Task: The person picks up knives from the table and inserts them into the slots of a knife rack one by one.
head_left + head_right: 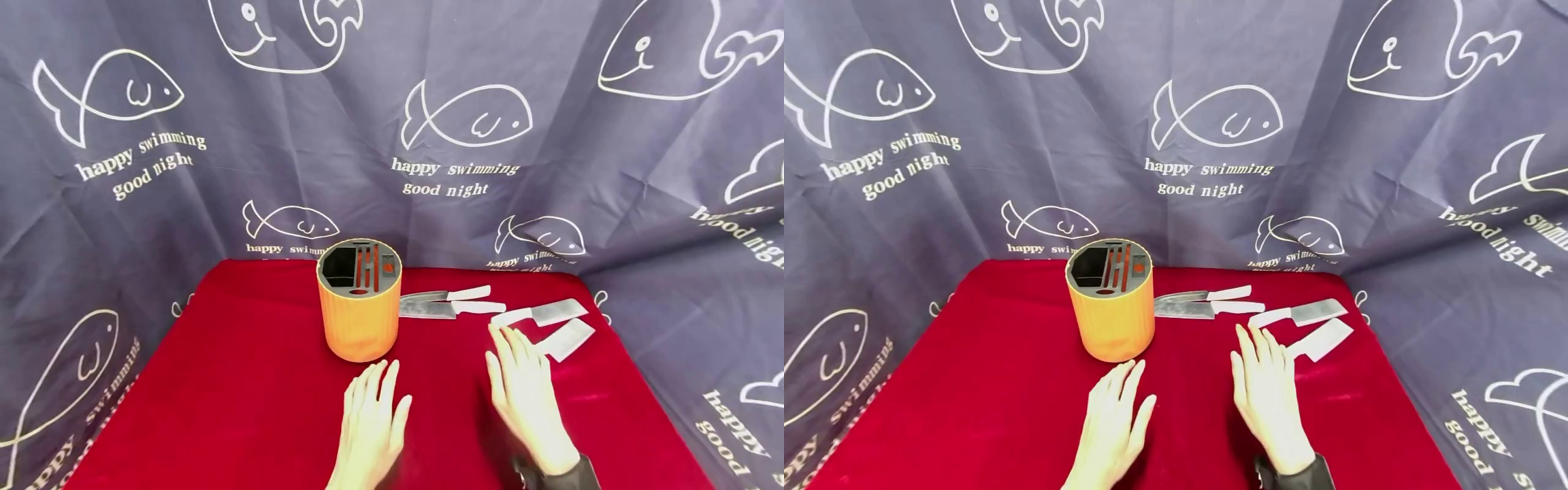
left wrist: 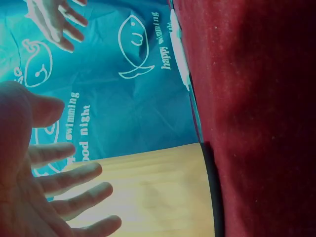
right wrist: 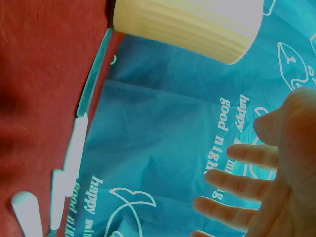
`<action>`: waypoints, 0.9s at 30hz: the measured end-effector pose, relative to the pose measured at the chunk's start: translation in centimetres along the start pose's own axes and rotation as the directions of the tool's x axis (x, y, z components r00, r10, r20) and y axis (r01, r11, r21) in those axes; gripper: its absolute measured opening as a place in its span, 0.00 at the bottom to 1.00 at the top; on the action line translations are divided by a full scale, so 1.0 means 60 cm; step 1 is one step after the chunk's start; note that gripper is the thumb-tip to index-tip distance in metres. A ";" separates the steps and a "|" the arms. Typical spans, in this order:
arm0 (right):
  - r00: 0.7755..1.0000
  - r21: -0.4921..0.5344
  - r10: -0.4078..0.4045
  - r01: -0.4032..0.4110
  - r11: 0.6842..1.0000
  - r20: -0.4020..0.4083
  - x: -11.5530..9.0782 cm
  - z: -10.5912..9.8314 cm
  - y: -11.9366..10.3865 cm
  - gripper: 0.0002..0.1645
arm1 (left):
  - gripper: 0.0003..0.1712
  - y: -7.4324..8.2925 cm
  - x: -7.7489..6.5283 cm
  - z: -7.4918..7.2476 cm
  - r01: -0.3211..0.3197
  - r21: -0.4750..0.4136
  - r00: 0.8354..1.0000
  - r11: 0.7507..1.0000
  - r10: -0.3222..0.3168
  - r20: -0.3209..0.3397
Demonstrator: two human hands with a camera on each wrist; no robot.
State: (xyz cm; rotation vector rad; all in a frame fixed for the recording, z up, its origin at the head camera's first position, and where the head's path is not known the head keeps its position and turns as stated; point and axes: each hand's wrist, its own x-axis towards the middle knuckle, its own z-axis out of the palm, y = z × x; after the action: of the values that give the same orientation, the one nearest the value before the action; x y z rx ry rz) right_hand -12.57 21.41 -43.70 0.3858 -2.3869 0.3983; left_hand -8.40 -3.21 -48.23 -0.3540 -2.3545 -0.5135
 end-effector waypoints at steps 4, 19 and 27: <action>0.997 -0.010 -0.068 0.068 0.998 -0.026 0.018 0.001 0.010 0.30 | 0.28 0.000 -0.001 -0.004 -0.009 -0.015 1.000 1.000 0.009 -0.009; 0.987 -0.079 -0.146 0.141 0.987 -0.061 0.080 0.012 0.035 0.26 | 0.23 0.010 0.001 -0.011 -0.126 -0.081 0.984 0.989 0.114 -0.139; 0.988 -0.100 -0.142 0.136 0.986 -0.057 0.104 0.026 0.051 0.25 | 0.22 0.017 -0.003 -0.010 -0.161 -0.074 0.979 0.984 0.150 -0.136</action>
State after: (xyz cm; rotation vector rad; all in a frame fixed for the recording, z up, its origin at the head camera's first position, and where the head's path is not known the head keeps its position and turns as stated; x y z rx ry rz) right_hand -19.11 22.53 -41.23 0.4850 -2.2910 0.2283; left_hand -7.51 -2.58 -47.69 -0.5240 -2.1636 -0.5457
